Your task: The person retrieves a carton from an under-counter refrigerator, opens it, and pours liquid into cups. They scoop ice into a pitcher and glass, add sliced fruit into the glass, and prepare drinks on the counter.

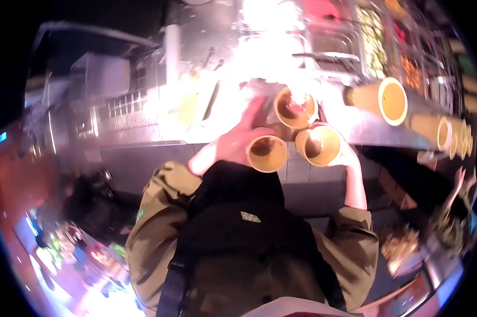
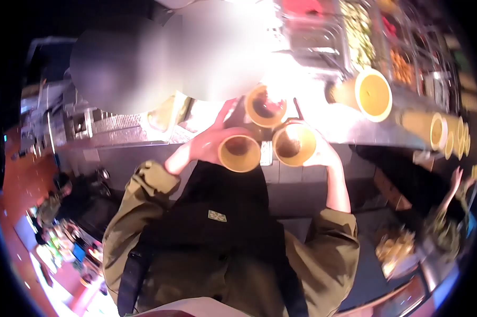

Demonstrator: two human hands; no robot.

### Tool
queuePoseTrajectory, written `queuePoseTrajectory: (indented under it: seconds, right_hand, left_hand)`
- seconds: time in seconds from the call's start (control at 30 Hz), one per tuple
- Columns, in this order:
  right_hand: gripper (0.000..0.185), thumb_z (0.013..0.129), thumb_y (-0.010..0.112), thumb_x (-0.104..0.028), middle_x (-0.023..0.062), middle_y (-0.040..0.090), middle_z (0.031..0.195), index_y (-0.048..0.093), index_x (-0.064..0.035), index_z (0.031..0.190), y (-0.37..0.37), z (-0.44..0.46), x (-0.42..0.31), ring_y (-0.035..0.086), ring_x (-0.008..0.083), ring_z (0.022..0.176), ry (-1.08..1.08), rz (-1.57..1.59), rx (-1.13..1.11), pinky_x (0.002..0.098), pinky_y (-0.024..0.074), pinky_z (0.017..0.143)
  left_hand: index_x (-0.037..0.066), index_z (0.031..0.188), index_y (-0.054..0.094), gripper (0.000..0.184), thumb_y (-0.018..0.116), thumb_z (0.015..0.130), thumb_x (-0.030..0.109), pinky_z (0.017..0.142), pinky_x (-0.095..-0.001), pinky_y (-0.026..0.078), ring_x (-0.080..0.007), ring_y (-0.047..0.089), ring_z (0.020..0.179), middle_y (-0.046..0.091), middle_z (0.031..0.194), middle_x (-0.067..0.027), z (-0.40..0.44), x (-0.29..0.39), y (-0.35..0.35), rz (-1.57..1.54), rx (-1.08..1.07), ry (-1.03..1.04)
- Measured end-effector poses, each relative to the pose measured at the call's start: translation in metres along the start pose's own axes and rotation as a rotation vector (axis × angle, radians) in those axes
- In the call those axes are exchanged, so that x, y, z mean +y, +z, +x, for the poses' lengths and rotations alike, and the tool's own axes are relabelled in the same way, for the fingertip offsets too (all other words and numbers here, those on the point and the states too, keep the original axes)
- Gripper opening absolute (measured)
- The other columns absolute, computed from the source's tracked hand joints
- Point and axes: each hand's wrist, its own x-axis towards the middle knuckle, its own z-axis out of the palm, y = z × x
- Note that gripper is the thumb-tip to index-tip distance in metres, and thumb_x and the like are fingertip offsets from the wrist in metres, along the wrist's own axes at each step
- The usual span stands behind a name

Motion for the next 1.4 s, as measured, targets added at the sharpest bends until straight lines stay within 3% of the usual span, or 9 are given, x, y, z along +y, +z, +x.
queuePoseTrajectory:
  seconds: [0.1,0.17,0.2,0.5,0.63,0.8,1.0,1.2,1.4]
  right_hand:
    - [0.087,0.057,0.079,-0.026,0.0144,0.043,0.135,0.041,-0.0023,0.131,-0.012,-0.006,0.003,0.046,0.0262,0.120,0.119,-0.016,0.084,0.0414,0.0350,0.102]
    - [0.087,0.056,0.079,-0.025,0.0143,0.044,0.134,0.041,-0.0022,0.131,-0.015,-0.015,0.003,0.046,0.0264,0.120,0.132,0.011,0.201,0.0413,0.0351,0.102]
    - [0.087,0.056,0.078,-0.024,0.0143,0.044,0.134,0.041,-0.0022,0.131,-0.011,-0.020,0.001,0.046,0.0265,0.120,0.127,0.026,0.274,0.0413,0.0352,0.102]
    - [0.086,0.055,0.075,-0.019,0.0140,0.045,0.133,0.041,-0.0019,0.132,0.162,0.012,-0.008,0.046,0.0273,0.120,-0.078,0.252,0.551,0.0411,0.0361,0.101]
    - [0.085,0.055,0.074,-0.017,0.0139,0.046,0.132,0.041,-0.0018,0.132,0.285,0.113,-0.015,0.046,0.0277,0.120,-0.157,0.283,0.277,0.0410,0.0365,0.101]
    - [0.085,0.054,0.072,-0.014,0.0138,0.047,0.131,0.040,-0.0017,0.132,0.476,0.297,-0.037,0.046,0.0282,0.120,-0.194,0.293,-0.211,0.0409,0.0370,0.100]
    - [0.084,0.053,0.070,-0.010,0.0136,0.048,0.130,0.040,-0.0015,0.132,0.734,0.502,-0.063,0.046,0.0287,0.120,-0.102,0.320,-0.716,0.0407,0.0375,0.100]
    - [0.078,0.056,0.066,-0.007,0.0133,0.053,0.125,0.042,0.0005,0.130,1.005,0.718,-0.030,0.051,0.0291,0.115,0.054,0.391,-1.073,0.0401,0.0391,0.098]
    - [0.082,0.059,0.074,-0.013,0.0111,0.053,0.123,0.038,-0.0016,0.132,1.292,0.900,-0.030,0.051,0.0234,0.115,0.151,0.389,-1.332,0.0365,0.0410,0.097]
  left_hand:
    - [0.015,0.117,0.057,0.066,0.082,0.056,0.028,0.097,-0.0408,0.038,-0.0364,0.043,0.118,0.056,0.116,-0.0115,0.028,-0.018,0.001,-0.041,-0.082,0.153]
    - [0.012,0.106,0.059,0.057,0.079,0.057,0.034,0.069,-0.0367,0.049,-0.0272,0.062,0.076,0.064,0.092,-0.0108,0.028,-0.016,0.013,-0.112,0.064,0.219]
    - [0.011,0.098,0.061,0.051,0.078,0.057,0.035,0.066,-0.0372,0.050,-0.0278,0.062,0.073,0.064,0.083,-0.0102,0.018,-0.006,0.012,-0.105,-0.014,0.165]
    - [0.012,0.116,0.054,0.076,0.084,0.050,0.031,0.095,-0.0387,0.035,-0.0362,0.026,0.117,0.010,0.126,-0.0205,-0.146,0.069,-0.091,-0.368,0.200,0.370]
    - [0.013,0.125,0.051,0.087,0.086,0.046,0.030,0.108,-0.0394,0.029,-0.0399,0.009,0.137,-0.015,0.146,-0.0250,-0.289,0.066,-0.162,-0.279,0.392,0.426]
    - [0.014,0.129,0.048,0.095,0.089,0.045,0.031,0.111,-0.0382,0.020,-0.0346,-0.012,0.138,-0.026,0.144,-0.0209,-0.522,0.041,-0.249,-0.252,0.547,0.235]
    - [0.009,0.130,0.046,0.100,0.088,0.045,0.039,0.113,-0.0422,0.007,-0.0366,-0.008,0.137,-0.005,0.147,-0.0229,-0.763,0.005,-0.346,0.028,0.994,0.028]
    - [0.008,0.123,0.053,0.090,0.088,0.045,0.038,0.111,-0.0435,0.013,-0.0358,0.002,0.136,0.009,0.146,-0.0195,-0.957,-0.078,-0.435,-0.018,1.346,-0.117]
    - [0.003,0.140,0.001,0.137,0.092,0.042,0.032,0.105,-0.0395,0.030,-0.0229,0.032,0.127,0.031,0.134,-0.0129,-1.134,-0.124,-0.580,-0.105,1.690,-0.163]
